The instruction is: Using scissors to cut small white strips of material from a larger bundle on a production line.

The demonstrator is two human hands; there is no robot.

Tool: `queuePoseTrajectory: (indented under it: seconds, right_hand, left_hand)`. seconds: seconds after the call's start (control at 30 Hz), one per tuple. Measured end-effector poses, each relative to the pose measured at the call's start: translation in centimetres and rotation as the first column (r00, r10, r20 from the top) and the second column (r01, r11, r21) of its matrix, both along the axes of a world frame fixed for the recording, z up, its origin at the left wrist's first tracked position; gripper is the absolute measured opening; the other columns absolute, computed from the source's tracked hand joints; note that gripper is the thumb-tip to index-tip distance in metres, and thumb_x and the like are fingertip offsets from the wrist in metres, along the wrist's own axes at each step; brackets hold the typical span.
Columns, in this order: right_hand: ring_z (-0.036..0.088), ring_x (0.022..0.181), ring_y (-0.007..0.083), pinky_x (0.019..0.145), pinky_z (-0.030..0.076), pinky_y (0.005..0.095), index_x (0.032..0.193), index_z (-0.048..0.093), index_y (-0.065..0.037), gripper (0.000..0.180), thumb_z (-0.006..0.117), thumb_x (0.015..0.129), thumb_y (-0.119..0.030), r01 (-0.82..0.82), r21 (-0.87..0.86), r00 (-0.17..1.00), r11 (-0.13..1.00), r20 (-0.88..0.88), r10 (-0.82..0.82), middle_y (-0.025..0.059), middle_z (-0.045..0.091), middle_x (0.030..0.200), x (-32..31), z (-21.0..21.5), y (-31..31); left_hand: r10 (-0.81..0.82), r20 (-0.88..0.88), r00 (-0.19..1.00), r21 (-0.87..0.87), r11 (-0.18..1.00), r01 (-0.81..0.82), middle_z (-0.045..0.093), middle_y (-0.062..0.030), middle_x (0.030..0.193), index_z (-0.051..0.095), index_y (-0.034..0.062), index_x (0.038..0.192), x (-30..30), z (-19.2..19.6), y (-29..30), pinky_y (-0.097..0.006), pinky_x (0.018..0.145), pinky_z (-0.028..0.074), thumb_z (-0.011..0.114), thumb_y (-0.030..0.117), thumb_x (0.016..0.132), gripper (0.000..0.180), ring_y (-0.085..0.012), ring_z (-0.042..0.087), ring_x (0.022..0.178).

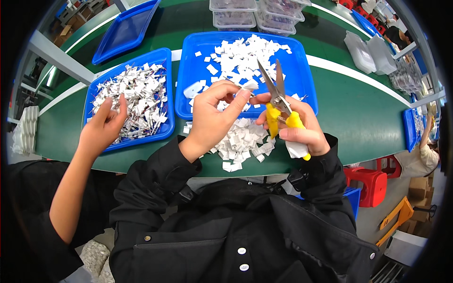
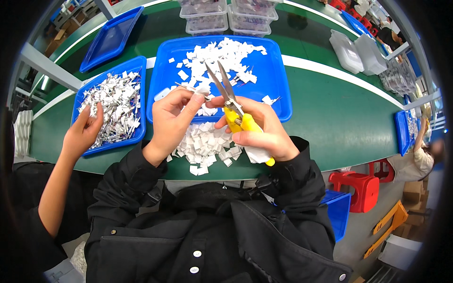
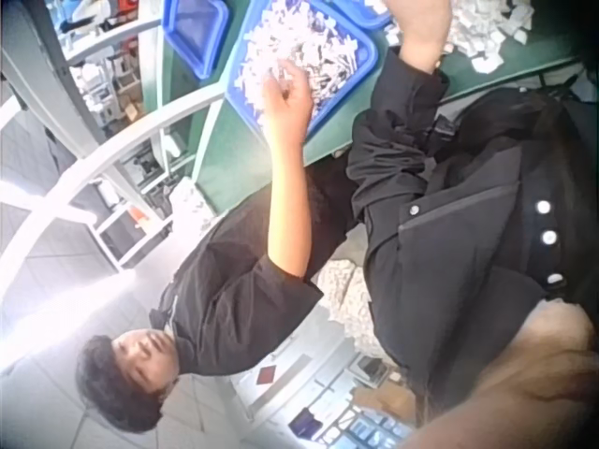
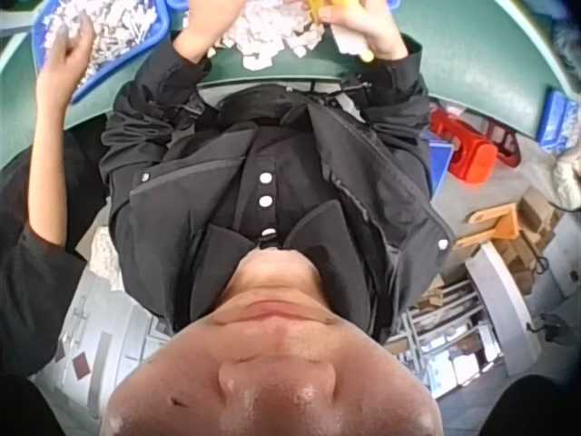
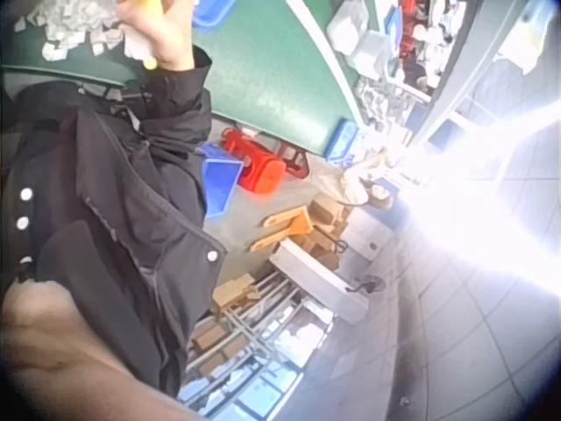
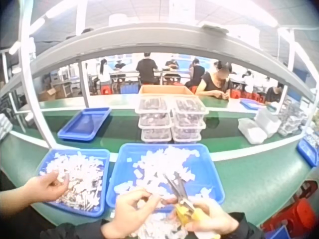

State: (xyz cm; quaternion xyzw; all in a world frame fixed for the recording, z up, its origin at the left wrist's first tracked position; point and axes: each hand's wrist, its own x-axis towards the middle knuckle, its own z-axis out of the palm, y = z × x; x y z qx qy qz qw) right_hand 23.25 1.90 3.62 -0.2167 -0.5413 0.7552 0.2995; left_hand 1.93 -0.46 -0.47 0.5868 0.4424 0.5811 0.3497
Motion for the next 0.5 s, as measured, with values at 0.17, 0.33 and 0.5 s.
queuePoseTrajectory:
  seconds: [0.17, 0.33, 0.5]
  right_hand:
    - [0.061, 0.1, 0.0242, 0.091, 0.047, 0.0337, 0.127, 0.057, 0.001, 0.062, 0.064, 0.065, 0.0, 0.261, 0.754, 0.873, 0.603, 0.082, -0.48, 0.0144, 0.061, 0.114, 0.3, -0.7, -0.3]
    - [0.061, 0.098, 0.0275, 0.088, 0.048, 0.0338, 0.125, 0.059, -0.002, 0.063, 0.063, 0.063, 0.001, 0.106, 0.847, 0.843, 0.521, 0.202, -0.499, 0.014, 0.062, 0.105, -0.2, -0.1, -0.4]
    - [0.06, 0.097, 0.029, 0.087, 0.048, 0.0352, 0.125, 0.059, -0.003, 0.062, 0.064, 0.063, 0.001, 0.052, 0.846, 0.829, 0.531, 0.26, -0.495, 0.0133, 0.062, 0.105, -0.3, -0.1, -0.4]
  left_hand:
    - [-0.061, 0.207, 0.976, 0.05, 0.997, 0.052, 0.064, -0.0042, 0.08, 0.069, -0.0031, 0.088, -0.1, 0.3, -0.2, -0.024, 0.066, 0.044, 0.069, 0.008, 0.089, 0.011, -0.0101, 0.055, 0.074]
    - [-0.094, 0.168, 0.981, 0.05, 0.995, 0.087, 0.065, -0.0059, 0.083, 0.07, -0.0038, 0.088, -0.2, 0.4, -0.4, -0.024, 0.068, 0.043, 0.069, 0.006, 0.088, 0.01, -0.0114, 0.056, 0.077]
    - [-0.129, 0.179, 0.975, 0.072, 0.99, 0.118, 0.065, -0.0061, 0.083, 0.07, -0.0042, 0.089, -0.2, 0.1, -0.2, -0.025, 0.068, 0.043, 0.07, 0.003, 0.087, 0.008, -0.0115, 0.056, 0.077]
